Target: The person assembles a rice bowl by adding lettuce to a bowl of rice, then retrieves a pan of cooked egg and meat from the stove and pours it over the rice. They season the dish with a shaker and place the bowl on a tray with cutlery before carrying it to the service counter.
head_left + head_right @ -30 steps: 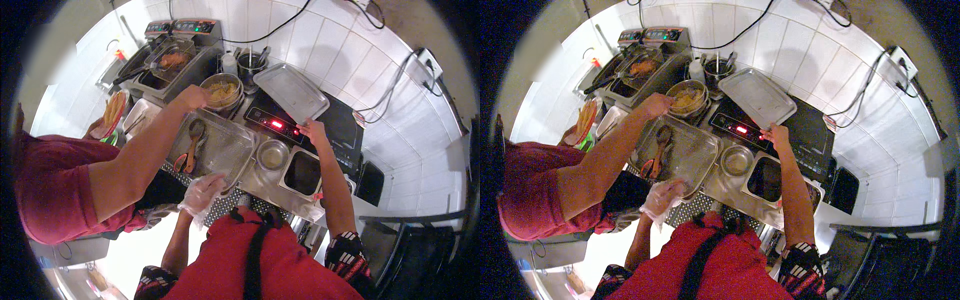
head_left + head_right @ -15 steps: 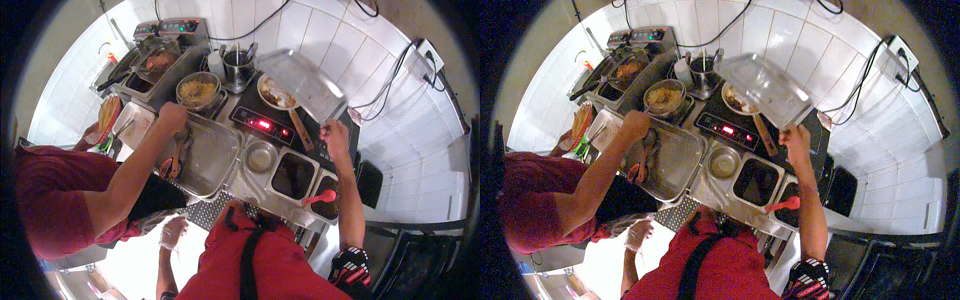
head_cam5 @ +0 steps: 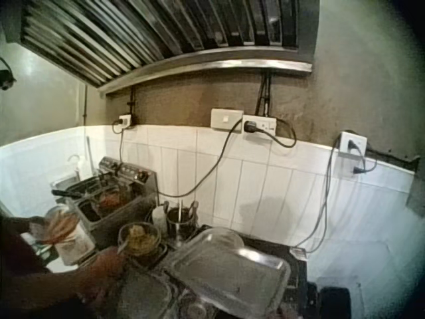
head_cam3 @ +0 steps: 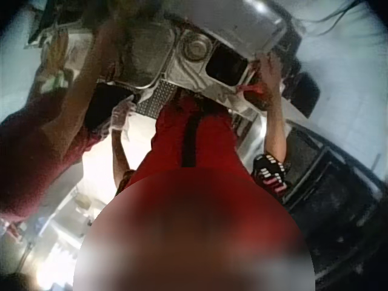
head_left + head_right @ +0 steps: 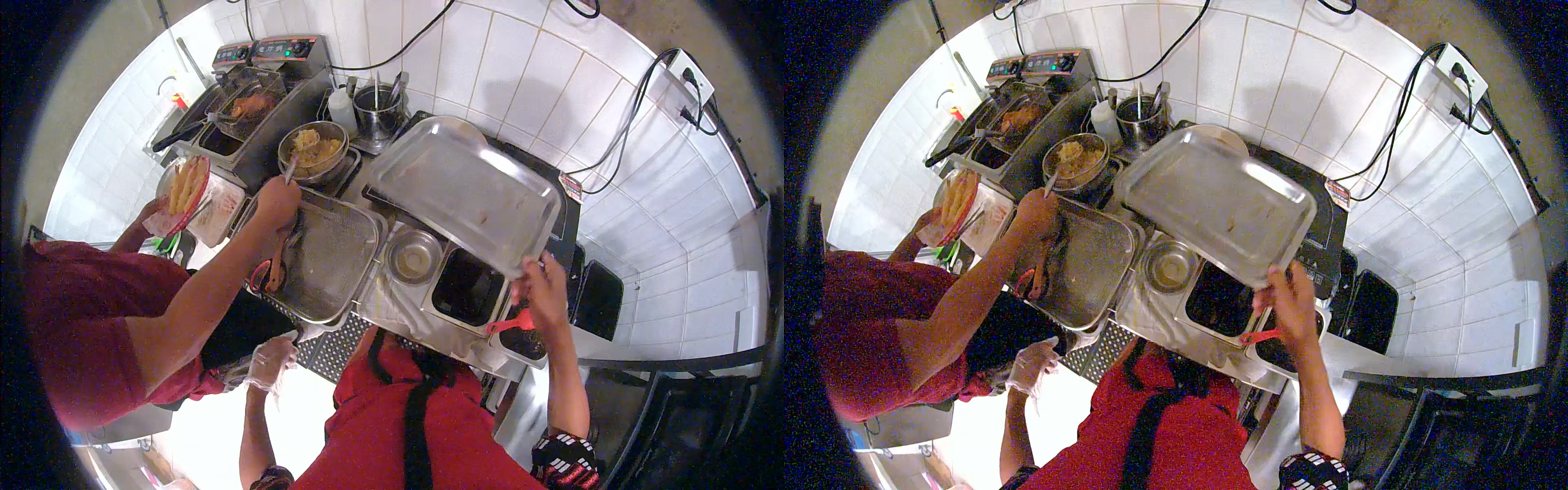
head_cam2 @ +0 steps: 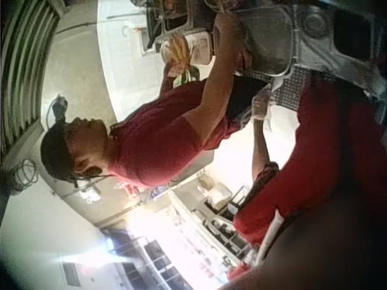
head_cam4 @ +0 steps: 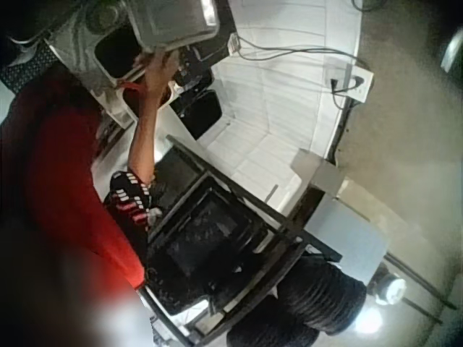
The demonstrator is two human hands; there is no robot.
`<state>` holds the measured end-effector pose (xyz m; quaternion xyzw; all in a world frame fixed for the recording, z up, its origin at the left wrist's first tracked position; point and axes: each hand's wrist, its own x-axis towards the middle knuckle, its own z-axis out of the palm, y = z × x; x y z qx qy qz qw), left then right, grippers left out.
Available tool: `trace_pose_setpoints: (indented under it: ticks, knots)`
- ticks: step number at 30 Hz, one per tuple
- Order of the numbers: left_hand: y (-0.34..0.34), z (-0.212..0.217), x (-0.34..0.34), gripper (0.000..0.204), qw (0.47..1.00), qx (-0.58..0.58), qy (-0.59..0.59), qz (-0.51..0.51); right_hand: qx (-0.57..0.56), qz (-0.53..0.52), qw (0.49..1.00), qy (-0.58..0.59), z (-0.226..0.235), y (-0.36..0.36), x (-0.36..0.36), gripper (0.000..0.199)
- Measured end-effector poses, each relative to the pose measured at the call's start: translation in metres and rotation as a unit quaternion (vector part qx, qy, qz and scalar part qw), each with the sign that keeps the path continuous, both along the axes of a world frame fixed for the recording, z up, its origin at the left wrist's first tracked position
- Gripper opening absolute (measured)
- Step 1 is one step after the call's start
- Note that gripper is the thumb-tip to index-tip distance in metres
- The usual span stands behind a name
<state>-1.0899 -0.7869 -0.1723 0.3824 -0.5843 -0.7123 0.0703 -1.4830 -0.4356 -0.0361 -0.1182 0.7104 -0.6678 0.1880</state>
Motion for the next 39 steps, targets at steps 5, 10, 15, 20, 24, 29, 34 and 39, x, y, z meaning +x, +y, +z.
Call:
trace_pose_setpoints:
  ticks: [5, 10, 15, 20, 24, 29, 34, 39]
  knots:
    - [0.013, -0.023, -0.007, 0.031, 0.995, 0.076, -0.065, 0.029, 0.050, 0.048, 0.992, -0.105, -0.024, 0.000, 0.043, 0.025]
    - [0.027, -0.022, -0.033, 0.028, 0.997, 0.075, -0.003, -0.012, 0.038, 0.079, 0.994, -0.063, -0.052, -0.020, 0.079, 0.025]
    - [0.018, 0.005, -0.048, 0.028, 0.996, -0.002, -0.041, -0.079, 0.085, 0.121, 0.982, -0.114, -0.070, -0.052, 0.108, 0.023]
    - [-0.003, -0.004, -0.073, 0.027, 0.994, 0.060, -0.089, -0.030, -0.023, 0.137, 0.977, -0.160, -0.103, -0.100, 0.140, 0.026]
    - [-0.008, -0.023, -0.089, 0.025, 0.991, 0.066, -0.114, 0.008, -0.014, 0.192, 0.961, -0.199, -0.138, -0.130, 0.155, 0.031]
    - [-0.018, -0.039, -0.075, 0.008, 0.990, 0.127, -0.059, 0.012, 0.056, 0.223, 0.951, -0.207, -0.145, -0.140, 0.167, 0.028]
    - [-0.026, -0.006, -0.063, 0.025, 0.983, -0.147, -0.026, -0.105, 0.235, 0.283, 0.929, 0.047, -0.120, -0.117, 0.104, 0.037]
    - [-0.091, 0.122, -0.147, 0.024, 0.727, -0.651, -0.129, -0.177, 0.479, 0.080, 0.839, 0.247, -0.111, -0.122, -0.009, 0.055]
